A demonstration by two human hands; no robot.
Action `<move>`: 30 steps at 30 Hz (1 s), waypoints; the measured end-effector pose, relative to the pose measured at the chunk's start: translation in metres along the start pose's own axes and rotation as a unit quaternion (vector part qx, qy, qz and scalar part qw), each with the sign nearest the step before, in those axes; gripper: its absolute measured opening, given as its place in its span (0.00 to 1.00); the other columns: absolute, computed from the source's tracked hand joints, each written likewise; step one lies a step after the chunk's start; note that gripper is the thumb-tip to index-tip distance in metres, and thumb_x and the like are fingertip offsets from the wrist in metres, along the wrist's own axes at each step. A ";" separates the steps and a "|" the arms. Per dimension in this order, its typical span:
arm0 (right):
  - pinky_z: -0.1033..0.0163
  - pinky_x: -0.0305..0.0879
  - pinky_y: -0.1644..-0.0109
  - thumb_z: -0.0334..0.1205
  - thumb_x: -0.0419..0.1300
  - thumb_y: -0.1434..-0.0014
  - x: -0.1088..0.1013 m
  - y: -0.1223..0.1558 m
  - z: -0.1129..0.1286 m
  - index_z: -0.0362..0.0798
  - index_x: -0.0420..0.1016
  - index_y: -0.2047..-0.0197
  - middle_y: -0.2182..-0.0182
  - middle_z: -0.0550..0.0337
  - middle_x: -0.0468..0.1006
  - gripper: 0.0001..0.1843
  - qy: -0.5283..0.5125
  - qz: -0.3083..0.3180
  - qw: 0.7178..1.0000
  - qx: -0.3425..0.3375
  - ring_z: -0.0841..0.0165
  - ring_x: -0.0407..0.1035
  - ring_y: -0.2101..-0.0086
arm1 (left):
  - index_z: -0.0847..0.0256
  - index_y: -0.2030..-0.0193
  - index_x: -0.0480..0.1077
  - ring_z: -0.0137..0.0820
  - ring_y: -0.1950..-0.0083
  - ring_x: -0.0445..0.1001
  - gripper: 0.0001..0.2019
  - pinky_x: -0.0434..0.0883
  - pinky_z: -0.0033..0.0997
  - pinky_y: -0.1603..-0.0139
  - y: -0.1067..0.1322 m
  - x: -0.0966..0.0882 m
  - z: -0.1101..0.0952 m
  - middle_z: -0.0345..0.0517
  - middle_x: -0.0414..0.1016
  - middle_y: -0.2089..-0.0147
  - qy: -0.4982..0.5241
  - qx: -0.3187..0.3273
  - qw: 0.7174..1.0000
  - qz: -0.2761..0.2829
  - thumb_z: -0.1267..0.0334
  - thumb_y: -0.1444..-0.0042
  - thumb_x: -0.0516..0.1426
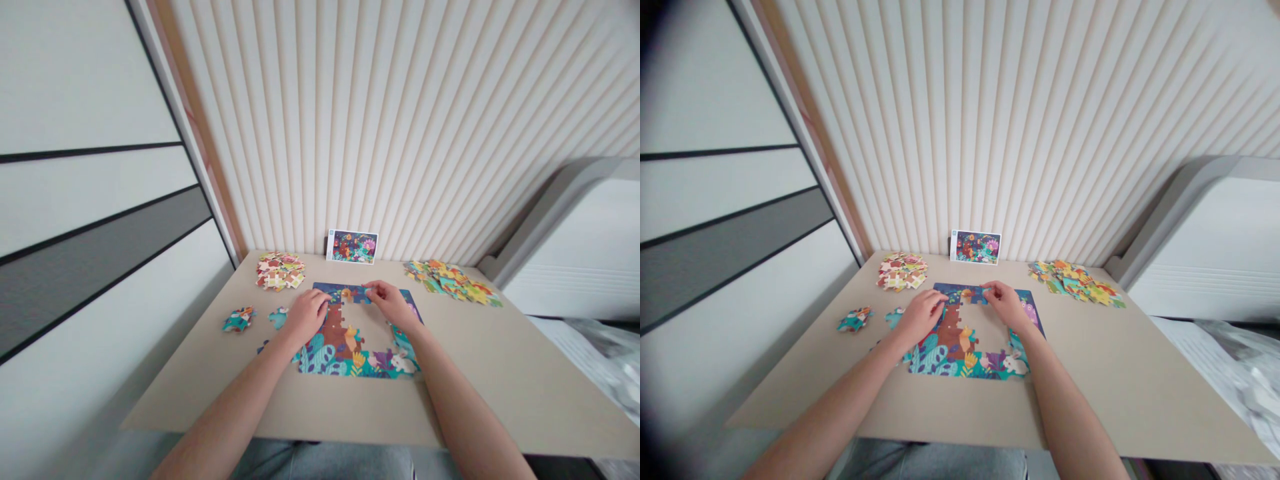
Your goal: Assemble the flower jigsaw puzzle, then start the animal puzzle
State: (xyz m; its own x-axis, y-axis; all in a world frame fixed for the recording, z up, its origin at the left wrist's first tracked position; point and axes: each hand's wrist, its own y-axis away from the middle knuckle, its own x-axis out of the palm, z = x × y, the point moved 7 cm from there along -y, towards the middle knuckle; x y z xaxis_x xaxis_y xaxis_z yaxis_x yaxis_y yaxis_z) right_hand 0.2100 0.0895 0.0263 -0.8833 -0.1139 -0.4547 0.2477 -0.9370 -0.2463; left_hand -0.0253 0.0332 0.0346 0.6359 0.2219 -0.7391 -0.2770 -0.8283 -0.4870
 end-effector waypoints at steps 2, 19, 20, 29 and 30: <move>0.66 0.58 0.70 0.53 0.59 0.38 0.005 0.002 0.006 0.44 0.77 0.53 0.76 0.65 0.69 0.21 0.006 0.014 1.000 0.000 0.71 0.61 0.75 | 0.57 0.53 0.76 0.39 0.50 0.74 0.12 0.70 0.41 0.44 0.000 0.001 0.001 0.49 0.76 0.54 -0.003 0.000 1.000 0.005 0.71 0.36 0.52; 0.64 0.61 0.66 0.51 0.58 0.38 0.009 0.003 0.006 0.47 0.77 0.53 0.74 0.63 0.72 0.18 0.052 0.003 0.999 -0.014 0.68 0.65 0.72 | 0.56 0.52 0.77 0.39 0.50 0.74 0.13 0.70 0.40 0.44 0.000 0.009 -0.004 0.49 0.77 0.54 -0.001 0.010 0.999 0.036 0.71 0.36 0.54; 0.64 0.60 0.66 0.52 0.58 0.38 0.007 0.003 0.006 0.47 0.77 0.53 0.74 0.63 0.71 0.19 0.048 -0.004 0.999 -0.014 0.68 0.65 0.72 | 0.56 0.51 0.77 0.39 0.50 0.74 0.13 0.70 0.40 0.44 0.000 0.005 -0.003 0.49 0.77 0.53 -0.003 0.011 0.999 0.032 0.71 0.36 0.54; 0.64 0.59 0.70 0.54 0.60 0.39 0.019 0.007 0.019 0.46 0.78 0.55 0.76 0.63 0.72 0.20 0.001 0.018 1.000 0.000 0.69 0.63 0.75 | 0.61 0.50 0.75 0.41 0.45 0.74 0.12 0.68 0.43 0.39 0.002 -0.099 0.052 0.52 0.78 0.50 -0.090 -0.068 0.985 -0.131 0.65 0.34 0.51; 0.64 0.59 0.70 0.54 0.61 0.40 0.026 0.010 0.023 0.46 0.78 0.55 0.76 0.63 0.72 0.20 -0.008 0.032 0.999 0.001 0.69 0.64 0.75 | 0.61 0.50 0.75 0.41 0.45 0.75 0.12 0.69 0.43 0.39 0.007 -0.110 0.058 0.52 0.79 0.50 -0.096 -0.083 0.982 -0.142 0.65 0.34 0.51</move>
State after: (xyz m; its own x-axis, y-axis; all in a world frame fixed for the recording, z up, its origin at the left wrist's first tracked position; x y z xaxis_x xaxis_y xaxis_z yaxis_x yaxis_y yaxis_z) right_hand 0.1798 0.0695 0.0320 -0.8715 -0.1790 -0.4566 0.3034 -0.9282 -0.2154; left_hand -0.1390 0.0330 0.0861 0.5183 0.5353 -0.6670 0.0234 -0.7885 -0.6146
